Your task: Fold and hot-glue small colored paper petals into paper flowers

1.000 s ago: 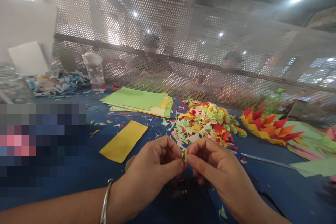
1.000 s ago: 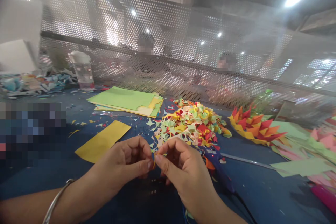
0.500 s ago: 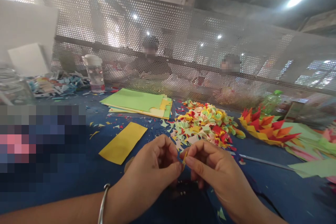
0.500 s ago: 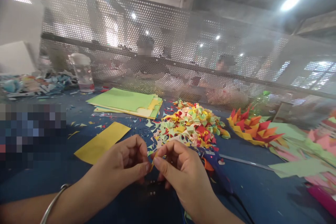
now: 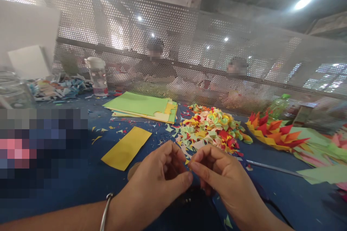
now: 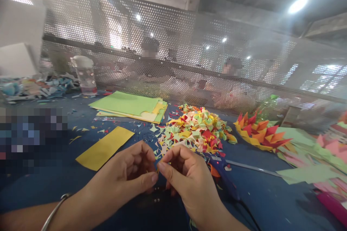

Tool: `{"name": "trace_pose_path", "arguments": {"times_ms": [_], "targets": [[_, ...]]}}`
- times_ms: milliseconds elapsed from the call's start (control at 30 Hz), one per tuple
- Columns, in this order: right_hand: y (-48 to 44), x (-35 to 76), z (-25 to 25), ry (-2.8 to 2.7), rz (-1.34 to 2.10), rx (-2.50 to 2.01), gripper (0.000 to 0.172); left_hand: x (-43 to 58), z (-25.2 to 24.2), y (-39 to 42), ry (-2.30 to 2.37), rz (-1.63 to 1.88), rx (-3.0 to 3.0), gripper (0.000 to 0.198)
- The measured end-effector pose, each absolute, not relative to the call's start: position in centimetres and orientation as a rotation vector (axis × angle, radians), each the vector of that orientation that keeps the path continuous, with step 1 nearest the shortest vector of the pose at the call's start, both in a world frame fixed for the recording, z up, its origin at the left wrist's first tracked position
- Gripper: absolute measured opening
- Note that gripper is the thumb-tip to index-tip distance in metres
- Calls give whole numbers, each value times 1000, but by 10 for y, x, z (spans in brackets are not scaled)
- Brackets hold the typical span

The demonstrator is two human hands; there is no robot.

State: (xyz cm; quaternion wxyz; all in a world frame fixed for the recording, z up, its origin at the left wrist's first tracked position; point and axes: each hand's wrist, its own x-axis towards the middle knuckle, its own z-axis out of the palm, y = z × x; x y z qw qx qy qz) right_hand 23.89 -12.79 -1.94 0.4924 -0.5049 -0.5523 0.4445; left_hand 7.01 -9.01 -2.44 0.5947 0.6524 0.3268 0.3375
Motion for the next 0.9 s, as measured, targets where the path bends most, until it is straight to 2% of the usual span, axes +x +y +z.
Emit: {"name": "trace_pose_path", "arguments": {"times_ms": [900], "targets": [[-127, 241, -19, -1328, 1080, -1211, 29, 68, -29, -92, 868, 818, 1746, 8]]}}
